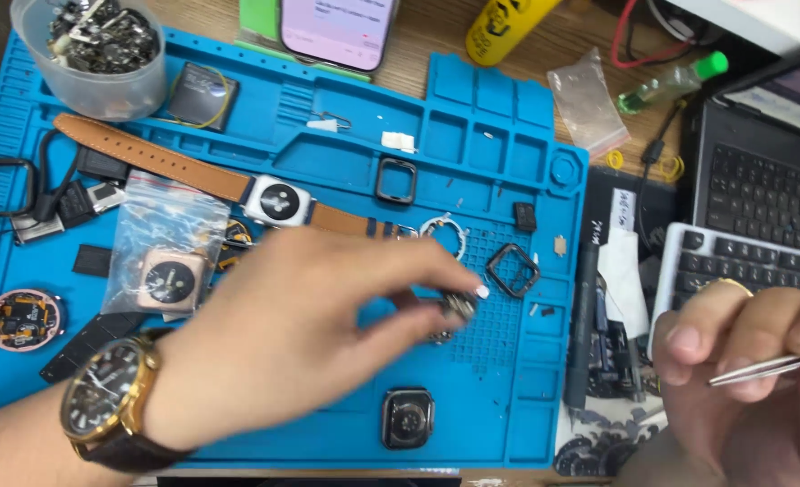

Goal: Assembling and inspecting internal components of a smartwatch using precision tools on a repair mat.

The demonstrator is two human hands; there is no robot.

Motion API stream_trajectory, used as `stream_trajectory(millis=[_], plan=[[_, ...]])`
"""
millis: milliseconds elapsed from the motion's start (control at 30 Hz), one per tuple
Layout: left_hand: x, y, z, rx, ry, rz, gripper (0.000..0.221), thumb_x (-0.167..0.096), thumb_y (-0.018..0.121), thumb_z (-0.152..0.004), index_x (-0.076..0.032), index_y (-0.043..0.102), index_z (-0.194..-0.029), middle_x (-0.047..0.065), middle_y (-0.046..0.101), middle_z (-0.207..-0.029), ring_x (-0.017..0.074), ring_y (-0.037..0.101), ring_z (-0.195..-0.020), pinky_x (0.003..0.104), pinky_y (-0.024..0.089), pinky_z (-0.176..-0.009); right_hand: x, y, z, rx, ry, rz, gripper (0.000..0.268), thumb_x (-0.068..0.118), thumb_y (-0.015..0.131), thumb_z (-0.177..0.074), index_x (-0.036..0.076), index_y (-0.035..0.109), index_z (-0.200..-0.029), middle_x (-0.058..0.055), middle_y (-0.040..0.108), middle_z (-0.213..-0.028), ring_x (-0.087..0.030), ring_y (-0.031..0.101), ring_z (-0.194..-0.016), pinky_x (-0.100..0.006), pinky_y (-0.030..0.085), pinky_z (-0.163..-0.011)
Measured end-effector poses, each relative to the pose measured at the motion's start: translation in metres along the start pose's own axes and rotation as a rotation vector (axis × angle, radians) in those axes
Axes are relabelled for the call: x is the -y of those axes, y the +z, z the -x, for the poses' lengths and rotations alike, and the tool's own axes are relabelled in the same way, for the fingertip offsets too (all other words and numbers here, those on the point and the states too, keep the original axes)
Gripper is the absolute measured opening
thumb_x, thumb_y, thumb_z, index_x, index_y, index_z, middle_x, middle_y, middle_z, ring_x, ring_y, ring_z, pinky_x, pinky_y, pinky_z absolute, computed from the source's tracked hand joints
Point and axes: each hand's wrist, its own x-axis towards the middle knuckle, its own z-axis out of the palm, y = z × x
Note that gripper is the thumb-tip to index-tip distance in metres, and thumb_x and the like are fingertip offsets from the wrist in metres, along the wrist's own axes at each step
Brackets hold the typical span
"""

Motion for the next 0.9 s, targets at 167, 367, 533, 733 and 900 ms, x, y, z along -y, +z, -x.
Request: stream_trajectory(millis=[167,367,533,733,900], plan=[[-0.02,-0.001,-0.002,-0.162,0.06,-0.135,0.021,-0.018,0.077,-0.09,-0.013,0.073,-0.11,-0.001,0.082,-0.105,0.008,0.082,-0.09,0.02,0.06,-0.066,0.001,0.009,0.051,-0.315,-0.155,0.352,0.019,0.041,0.062,-0.114,0.023,0.059,-0.11,0.006,0.061,-0.076,-0.017,0.065,-0.072,-0.023,0.058,-0.055],[-0.056,0.003,-0.012,-0.149,0.077,-0.38,0.023,-0.013,0.082,-0.086,-0.006,0.078,-0.108,0.01,0.078,-0.105,0.0208,0.076,-0.097,0.034,0.059,-0.083,-0.028,0.004,0.114,-0.722,-0.287,0.637,0.032,0.043,0.064,-0.108,0.015,0.049,-0.105,-0.008,0.06,-0.076,-0.022,0.065,-0.066,-0.031,0.056,-0.061],[-0.053,0.008,-0.041,-0.051,0.089,-0.571,0.019,-0.01,0.081,-0.095,-0.005,0.08,-0.114,0.01,0.071,-0.101,0.0172,0.069,-0.07,0.031,0.061,-0.062,-0.045,-0.004,0.132,-0.858,-0.326,0.724,0.032,0.037,0.061,-0.109,0.007,0.049,-0.106,-0.018,0.062,-0.081,-0.026,0.069,-0.073,-0.031,0.056,-0.059],[0.004,0.03,-0.099,0.041,0.0,-0.913,0.015,-0.022,0.074,-0.098,-0.014,0.08,-0.11,0.007,0.076,-0.099,0.0317,0.071,-0.086,0.048,0.058,-0.06,-0.05,0.0,0.126,-0.803,-0.392,0.807,0.032,0.03,0.058,-0.106,-0.001,0.05,-0.102,-0.026,0.064,-0.079,-0.029,0.068,-0.066,-0.032,0.056,-0.055],[0.029,0.043,-0.12,0.107,-0.127,-0.942,0.018,-0.026,0.076,-0.095,-0.019,0.08,-0.111,0.007,0.076,-0.095,0.0344,0.071,-0.085,0.051,0.058,-0.06,-0.053,-0.012,0.133,-0.763,-0.421,0.79,0.029,0.027,0.058,-0.106,-0.001,0.051,-0.099,-0.026,0.063,-0.077,-0.029,0.067,-0.062,-0.031,0.055,-0.051]])
